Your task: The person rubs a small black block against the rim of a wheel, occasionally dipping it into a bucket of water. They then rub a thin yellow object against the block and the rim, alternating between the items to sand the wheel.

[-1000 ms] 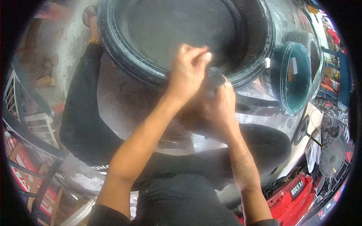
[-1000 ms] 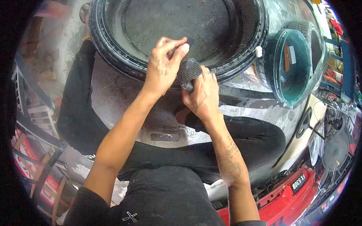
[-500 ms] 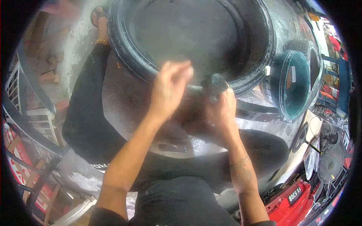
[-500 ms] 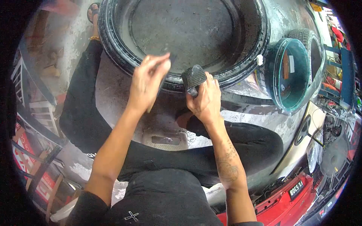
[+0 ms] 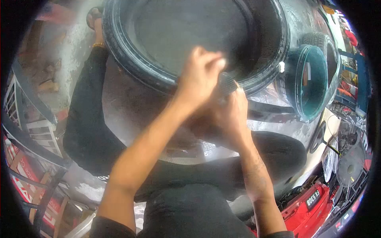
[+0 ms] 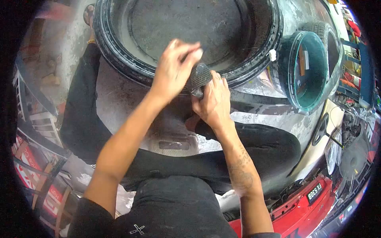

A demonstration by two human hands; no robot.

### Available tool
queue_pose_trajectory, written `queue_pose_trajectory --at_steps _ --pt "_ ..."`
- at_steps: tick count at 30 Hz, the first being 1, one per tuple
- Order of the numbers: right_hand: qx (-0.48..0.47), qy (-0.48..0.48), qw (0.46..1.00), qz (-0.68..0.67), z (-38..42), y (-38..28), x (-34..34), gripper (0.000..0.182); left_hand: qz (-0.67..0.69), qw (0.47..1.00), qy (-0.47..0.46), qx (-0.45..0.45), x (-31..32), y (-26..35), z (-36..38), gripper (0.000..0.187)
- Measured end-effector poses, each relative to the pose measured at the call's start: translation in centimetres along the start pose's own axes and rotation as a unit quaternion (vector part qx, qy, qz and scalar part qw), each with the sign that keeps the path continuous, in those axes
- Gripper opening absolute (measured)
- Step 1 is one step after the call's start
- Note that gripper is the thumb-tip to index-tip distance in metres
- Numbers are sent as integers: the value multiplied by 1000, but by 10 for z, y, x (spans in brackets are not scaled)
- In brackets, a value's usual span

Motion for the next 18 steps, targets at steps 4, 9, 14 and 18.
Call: queue_pose_trajectory --at_steps 4,9,14,18 --pt "-57 30 998 3 -1 -1 -1 71 74 995 9 -64 10 -17 -27 34" --pt "-23 -1 1000 0 0 -3 -2 70 22 998 -29 -55 -46 6 53 32" --pt "-40 17 999 14 0 -2 2 60 26 999 29 5 3 2 9 28" --pt "46 -56 997 -27 -12 -6 -5 61 18 999 -26 -29 -29 14 39 30"
Point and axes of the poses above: each hand's wrist, its own z-axis away from the middle knuckle, its own x-axis out of the palm, y = z × x, the point moved 3 cm from there along -z, towards the middle knuckle, and after that the axes turned 15 degrees about -z, right-handed, at the moved point
